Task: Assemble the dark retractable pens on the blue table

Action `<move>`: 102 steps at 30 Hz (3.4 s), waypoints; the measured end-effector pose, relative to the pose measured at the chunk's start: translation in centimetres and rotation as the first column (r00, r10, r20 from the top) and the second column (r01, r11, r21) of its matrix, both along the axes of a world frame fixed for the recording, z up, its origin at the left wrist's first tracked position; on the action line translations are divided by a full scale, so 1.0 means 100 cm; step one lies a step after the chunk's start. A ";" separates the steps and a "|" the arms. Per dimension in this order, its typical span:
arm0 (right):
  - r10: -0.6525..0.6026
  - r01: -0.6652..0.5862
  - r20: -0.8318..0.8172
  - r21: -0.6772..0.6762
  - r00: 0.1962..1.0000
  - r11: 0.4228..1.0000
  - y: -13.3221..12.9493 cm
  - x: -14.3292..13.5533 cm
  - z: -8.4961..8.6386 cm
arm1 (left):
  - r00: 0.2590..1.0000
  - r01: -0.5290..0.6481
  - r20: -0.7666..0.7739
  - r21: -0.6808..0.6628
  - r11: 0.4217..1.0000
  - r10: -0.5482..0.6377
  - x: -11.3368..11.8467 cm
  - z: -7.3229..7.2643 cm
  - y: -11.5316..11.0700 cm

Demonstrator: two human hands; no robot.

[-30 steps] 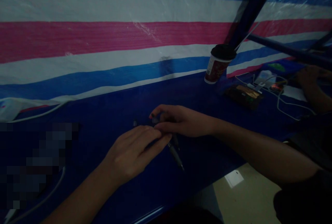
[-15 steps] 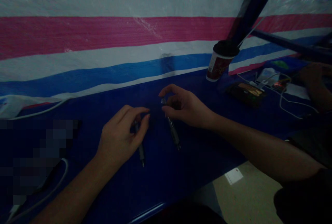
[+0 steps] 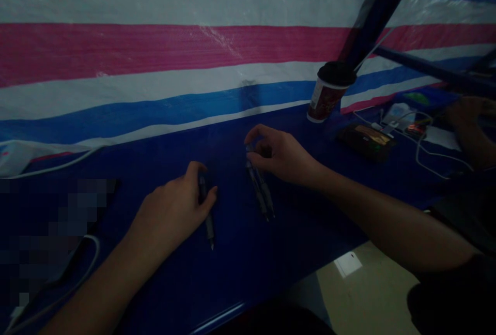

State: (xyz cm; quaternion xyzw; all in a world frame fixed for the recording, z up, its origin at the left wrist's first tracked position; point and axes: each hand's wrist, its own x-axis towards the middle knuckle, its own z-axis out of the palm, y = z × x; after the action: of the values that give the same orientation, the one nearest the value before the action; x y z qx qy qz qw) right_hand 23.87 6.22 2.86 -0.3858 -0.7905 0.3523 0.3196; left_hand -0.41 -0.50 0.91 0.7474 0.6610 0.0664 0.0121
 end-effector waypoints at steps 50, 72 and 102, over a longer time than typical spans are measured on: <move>0.484 -0.521 -0.228 -0.559 0.845 0.645 0.001 0.006 0.000 | 0.724 0.155 0.554 0.449 0.880 -0.410 -0.009 0.011 0.011; 0.410 -0.430 0.414 -0.050 0.813 0.902 0.001 0.008 0.017 | 0.771 0.441 0.407 0.214 0.872 -0.490 -0.017 0.016 0.016; 0.450 -0.510 0.526 -0.035 0.722 0.859 -0.007 0.010 0.023 | 0.777 0.516 0.245 0.278 0.810 -0.580 -0.010 0.020 0.004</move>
State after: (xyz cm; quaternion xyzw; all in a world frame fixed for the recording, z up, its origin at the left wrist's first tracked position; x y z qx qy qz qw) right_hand 24.87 5.49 5.12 -0.2289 -0.9377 0.2611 0.0142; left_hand -1.36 -0.12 2.93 0.8843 0.3928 0.2441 0.0638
